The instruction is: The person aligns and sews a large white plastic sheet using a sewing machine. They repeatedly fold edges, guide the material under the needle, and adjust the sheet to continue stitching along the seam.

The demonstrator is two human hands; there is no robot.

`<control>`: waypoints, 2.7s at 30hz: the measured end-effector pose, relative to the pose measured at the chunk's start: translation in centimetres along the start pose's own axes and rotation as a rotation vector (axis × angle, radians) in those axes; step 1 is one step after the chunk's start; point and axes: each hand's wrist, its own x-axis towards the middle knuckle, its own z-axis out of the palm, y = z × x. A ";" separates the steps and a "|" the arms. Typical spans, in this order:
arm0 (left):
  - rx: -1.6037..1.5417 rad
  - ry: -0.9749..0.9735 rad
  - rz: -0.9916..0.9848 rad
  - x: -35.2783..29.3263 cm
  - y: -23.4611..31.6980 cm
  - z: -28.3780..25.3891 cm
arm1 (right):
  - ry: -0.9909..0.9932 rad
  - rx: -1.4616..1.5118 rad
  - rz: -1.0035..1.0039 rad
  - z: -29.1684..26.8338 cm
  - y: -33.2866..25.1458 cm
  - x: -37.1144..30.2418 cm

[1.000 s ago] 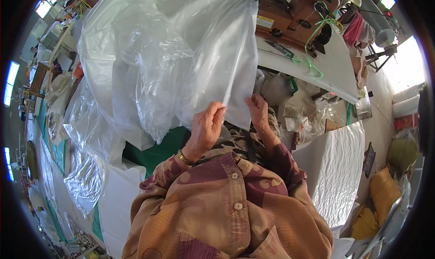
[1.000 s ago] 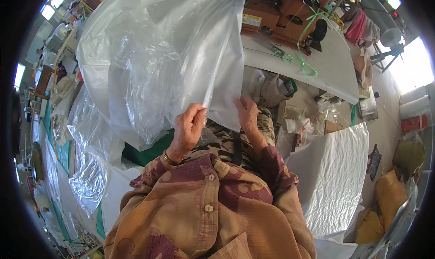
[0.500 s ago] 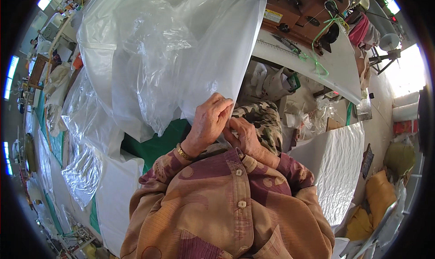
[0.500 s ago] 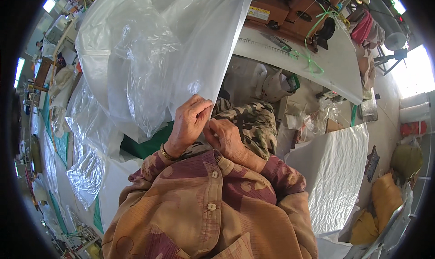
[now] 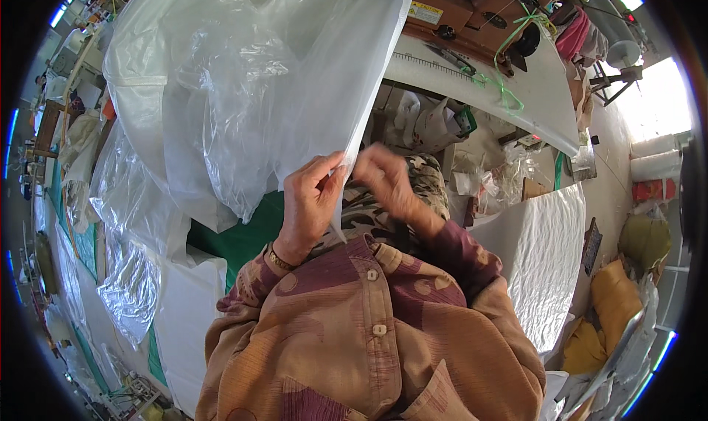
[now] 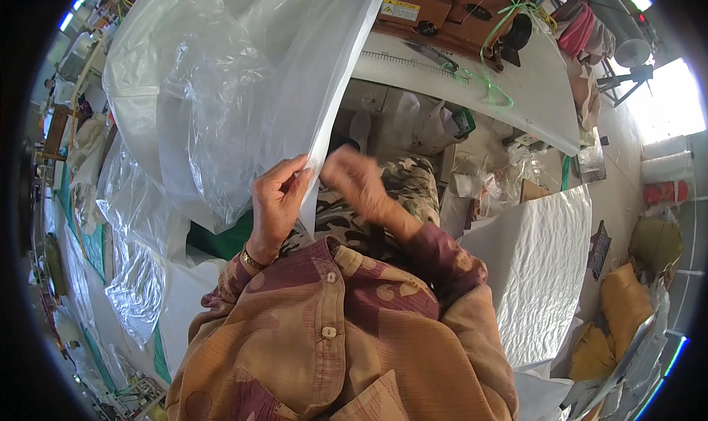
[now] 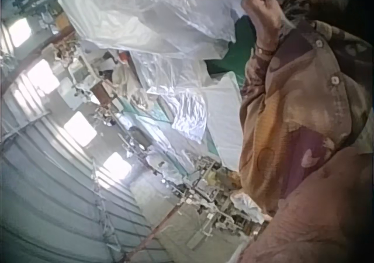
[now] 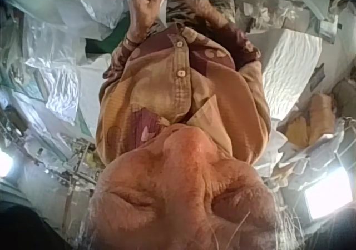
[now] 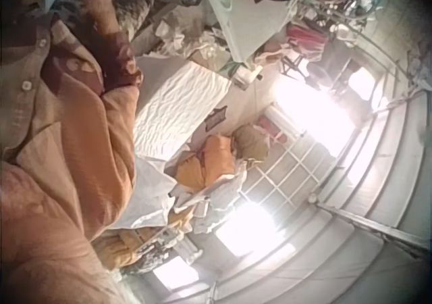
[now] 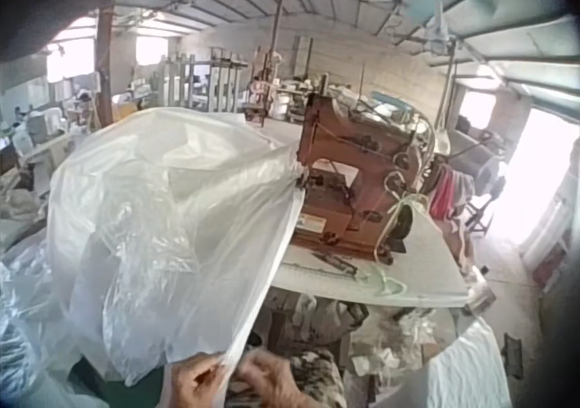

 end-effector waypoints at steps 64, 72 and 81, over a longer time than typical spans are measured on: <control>0.409 0.086 0.464 26.7 -0.5 8.7 | 0.568 0.139 -0.125 -10.4 0.5 20.3; -0.025 0.147 0.386 19.5 0.2 4.8 | 0.339 0.296 -0.059 -11.9 0.4 18.5; 0.318 -0.369 0.088 7.6 -14.6 5.0 | 0.158 0.233 0.069 -13.3 -5.6 12.1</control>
